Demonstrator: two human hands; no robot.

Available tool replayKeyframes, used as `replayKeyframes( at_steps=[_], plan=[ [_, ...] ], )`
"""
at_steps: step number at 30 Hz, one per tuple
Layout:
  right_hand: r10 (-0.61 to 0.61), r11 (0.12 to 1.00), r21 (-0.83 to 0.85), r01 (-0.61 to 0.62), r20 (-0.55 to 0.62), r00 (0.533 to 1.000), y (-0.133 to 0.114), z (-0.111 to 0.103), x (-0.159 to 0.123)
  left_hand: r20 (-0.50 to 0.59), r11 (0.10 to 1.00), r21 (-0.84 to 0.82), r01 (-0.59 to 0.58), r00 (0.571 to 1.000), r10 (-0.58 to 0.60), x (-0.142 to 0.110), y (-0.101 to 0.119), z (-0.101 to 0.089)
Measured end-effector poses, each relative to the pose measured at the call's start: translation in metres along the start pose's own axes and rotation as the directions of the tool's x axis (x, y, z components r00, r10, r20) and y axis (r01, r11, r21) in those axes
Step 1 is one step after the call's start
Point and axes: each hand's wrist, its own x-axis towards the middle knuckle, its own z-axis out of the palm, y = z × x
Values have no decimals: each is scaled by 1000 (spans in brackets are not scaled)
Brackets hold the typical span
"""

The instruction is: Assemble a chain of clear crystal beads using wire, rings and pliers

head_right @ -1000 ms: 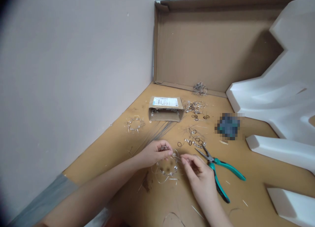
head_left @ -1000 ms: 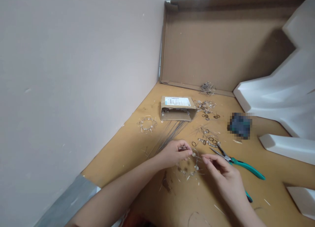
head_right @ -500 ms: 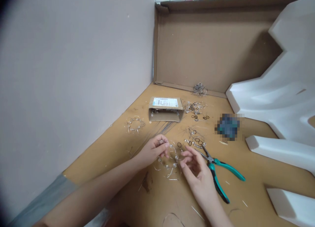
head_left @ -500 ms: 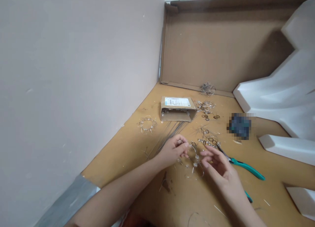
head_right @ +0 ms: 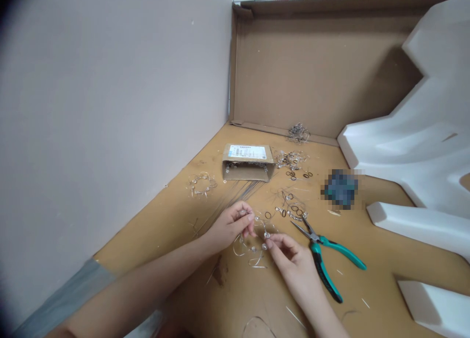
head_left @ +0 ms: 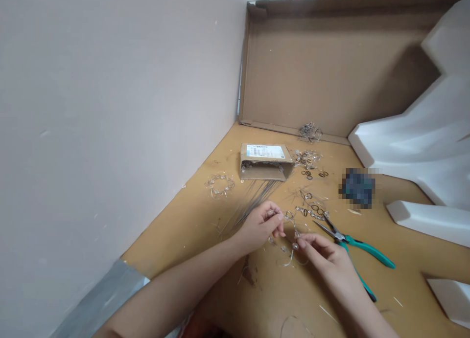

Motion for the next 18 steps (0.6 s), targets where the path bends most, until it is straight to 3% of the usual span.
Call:
replayKeyframes(
  at_steps=[6,13,18],
  plan=[
    [-11,1000,-18,10,-26,1000,-2,-1,0,25,999,-18,32,999,-32,2,-2,-1],
    [-33,999,-47,28,-108,994,-3,-4,0,173,988,-102,115,980,-96,3,-10,0],
    [-74,992,-110,61,-114,991,-4,-6,2,100,991,-6,135,986,-133,3,-8,-1]
  ],
)
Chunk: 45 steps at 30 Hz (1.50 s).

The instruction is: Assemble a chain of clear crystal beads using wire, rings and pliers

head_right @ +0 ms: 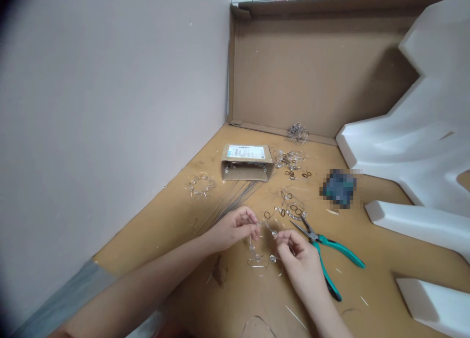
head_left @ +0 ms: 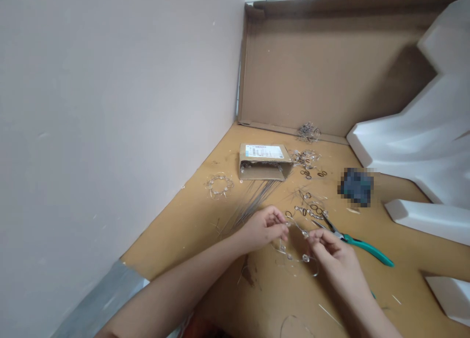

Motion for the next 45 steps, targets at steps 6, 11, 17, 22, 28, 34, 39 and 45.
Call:
replayKeyframes(
  at_steps=[6,11,17,22,28,34,39,45],
  plan=[
    [-60,995,-74,68,101,993,0,6,-4,49,989,149,-25,999,18,-4,6,-2],
    [-108,984,-116,133,203,973,-4,7,-5,106,980,197,22,993,-44,-9,6,6],
    [-95,985,-116,125,231,968,-2,6,-6,49,975,220,10,999,-21,-9,6,8],
    [-54,994,-80,71,197,979,2,8,-7,46,958,286,8,999,-22,-11,11,10],
    [10,1000,-2,-10,164,986,6,13,-7,91,939,342,-17,996,-16,-9,5,9],
    [76,991,91,-94,182,980,14,15,-2,117,945,315,90,984,-133,-6,3,5],
    [121,969,183,-168,243,963,12,11,0,135,966,149,209,964,-230,-4,7,3],
    [171,935,264,-236,248,953,8,8,1,122,964,27,266,956,-268,-4,13,2]
  ],
)
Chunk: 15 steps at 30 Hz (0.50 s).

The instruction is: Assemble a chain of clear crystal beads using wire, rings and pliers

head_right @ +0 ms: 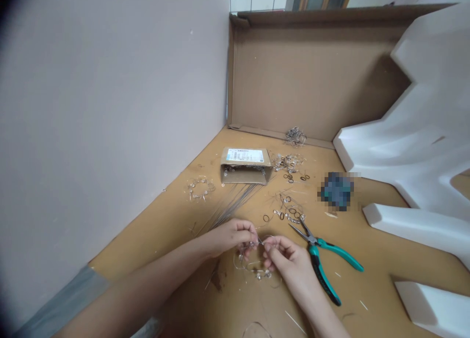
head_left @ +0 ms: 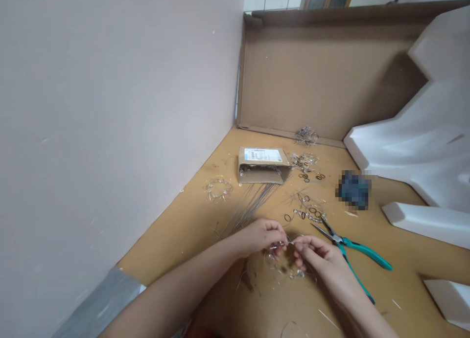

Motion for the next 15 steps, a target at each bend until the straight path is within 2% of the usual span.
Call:
replayKeyframes(
  at_steps=[4,8,12,15],
  plan=[
    [-4,1000,31,4,-4,1000,2,1,1,23,996,59,-60,998,59,2,-5,-3],
    [-7,999,33,8,-19,1000,5,4,2,-5,989,123,-87,996,88,7,-13,-3],
    [2,1000,11,-2,-8,1000,1,9,4,-106,963,258,-84,988,115,10,-18,1],
    [-4,1000,-18,4,6,1000,-2,13,4,-157,953,287,-103,976,152,10,-20,2]
  ],
)
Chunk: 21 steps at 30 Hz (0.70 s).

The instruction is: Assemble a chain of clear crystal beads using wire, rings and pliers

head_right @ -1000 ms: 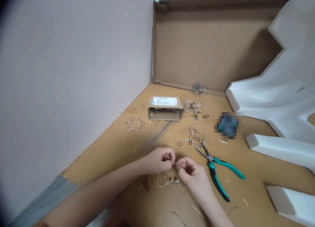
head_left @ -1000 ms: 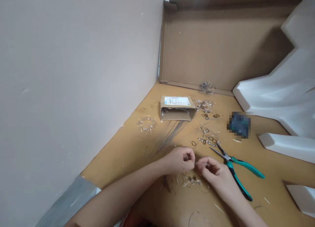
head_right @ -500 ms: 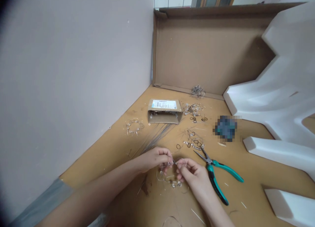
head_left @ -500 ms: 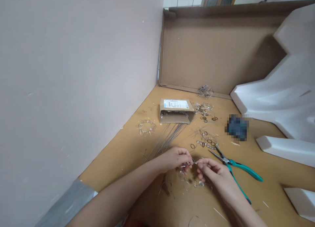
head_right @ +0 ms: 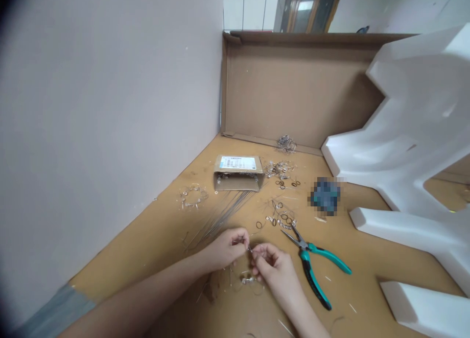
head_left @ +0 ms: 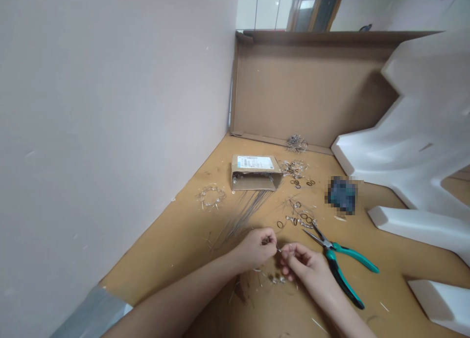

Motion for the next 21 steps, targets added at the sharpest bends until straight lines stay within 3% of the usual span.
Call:
replayKeyframes(
  at_steps=[5,9,12,15,18,21],
  plan=[
    [-25,990,-140,27,13,1000,6,3,-1,54,1000,-15,18,998,-18,0,-2,-3],
    [-48,914,-403,51,18,999,1,-26,10,51,998,-32,63,997,-61,2,-5,-2],
    [-94,759,-651,12,-92,991,-19,-70,37,65,994,-58,94,994,-90,4,-10,1],
    [-124,526,-846,-92,-184,975,-41,-104,73,97,994,-62,85,992,-79,5,-16,4],
    [-124,312,-945,-95,-140,982,-48,-110,107,72,998,-31,46,996,-43,7,-22,7],
    [-118,152,-986,-61,-80,990,-44,-98,128,24,998,49,-36,999,35,7,-24,6]
  ],
)
